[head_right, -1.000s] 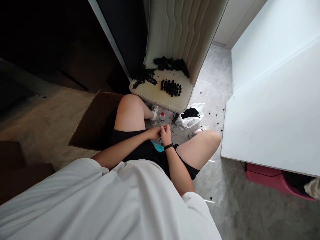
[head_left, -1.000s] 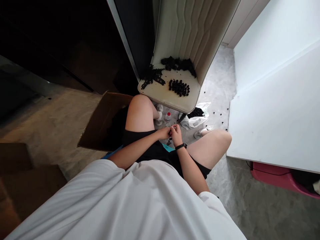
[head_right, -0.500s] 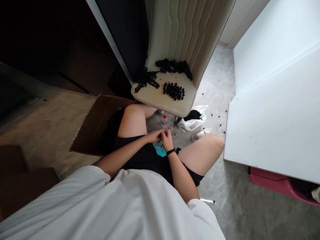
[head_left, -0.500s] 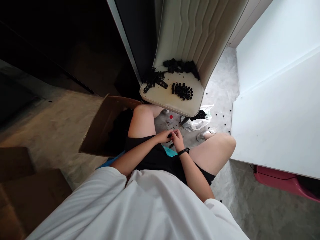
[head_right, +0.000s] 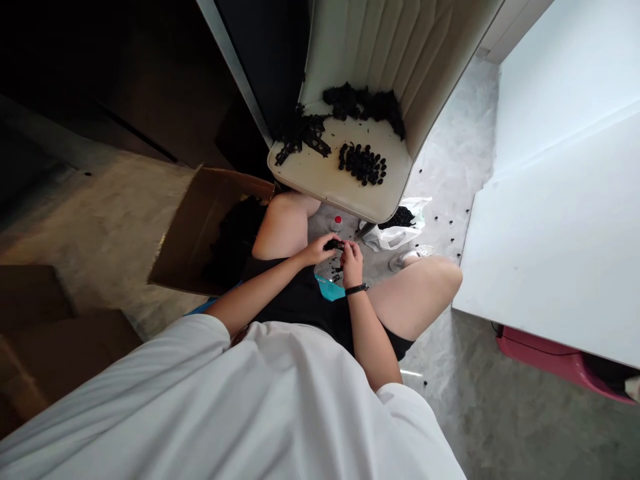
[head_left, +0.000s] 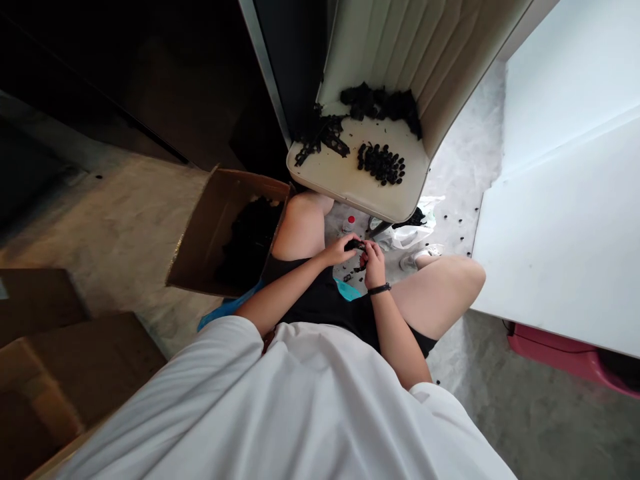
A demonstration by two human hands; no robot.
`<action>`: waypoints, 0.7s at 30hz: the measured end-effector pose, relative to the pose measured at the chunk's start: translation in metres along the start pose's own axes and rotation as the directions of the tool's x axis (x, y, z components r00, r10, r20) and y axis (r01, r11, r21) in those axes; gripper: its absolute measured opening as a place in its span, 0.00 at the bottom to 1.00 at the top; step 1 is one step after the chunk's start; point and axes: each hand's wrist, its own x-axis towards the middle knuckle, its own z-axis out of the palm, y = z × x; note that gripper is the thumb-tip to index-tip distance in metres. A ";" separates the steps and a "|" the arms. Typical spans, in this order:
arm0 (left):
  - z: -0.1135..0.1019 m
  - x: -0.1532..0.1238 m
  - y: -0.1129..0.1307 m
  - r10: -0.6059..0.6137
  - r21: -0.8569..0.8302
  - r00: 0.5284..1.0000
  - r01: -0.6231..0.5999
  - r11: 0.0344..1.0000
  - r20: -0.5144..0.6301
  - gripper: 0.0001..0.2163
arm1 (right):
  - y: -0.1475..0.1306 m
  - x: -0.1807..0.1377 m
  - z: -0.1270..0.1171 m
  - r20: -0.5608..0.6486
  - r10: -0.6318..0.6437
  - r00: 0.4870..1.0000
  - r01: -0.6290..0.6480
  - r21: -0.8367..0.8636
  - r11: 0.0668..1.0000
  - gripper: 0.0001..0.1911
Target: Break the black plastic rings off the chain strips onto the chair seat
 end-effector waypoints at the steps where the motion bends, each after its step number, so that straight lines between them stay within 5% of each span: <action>1: -0.003 0.001 0.000 0.012 -0.042 1.000 -0.012 0.999 -0.007 0.18 | 0.000 -0.001 0.001 0.025 0.005 1.000 -0.005 -0.006 1.000 0.24; 7: -0.020 -0.004 0.008 0.029 -0.191 0.999 -0.037 0.981 -0.042 0.30 | -0.007 -0.007 -0.001 0.047 -0.097 0.994 0.101 -0.088 0.991 0.30; 11: -0.023 -0.006 0.022 0.093 -0.093 0.996 -0.092 0.991 0.009 0.16 | -0.018 -0.013 -0.005 0.036 -0.267 0.963 0.267 -0.239 0.933 0.29; 14: -0.019 -0.003 0.027 0.086 0.029 0.996 -0.086 0.996 -0.017 0.19 | -0.025 -0.016 -0.008 0.024 -0.336 0.941 0.327 -0.304 0.895 0.26; 21: -0.017 0.001 0.026 0.088 0.060 0.995 -0.085 0.995 -0.049 0.20 | -0.015 -0.004 -0.018 0.095 -0.256 0.962 0.271 -0.437 0.857 0.28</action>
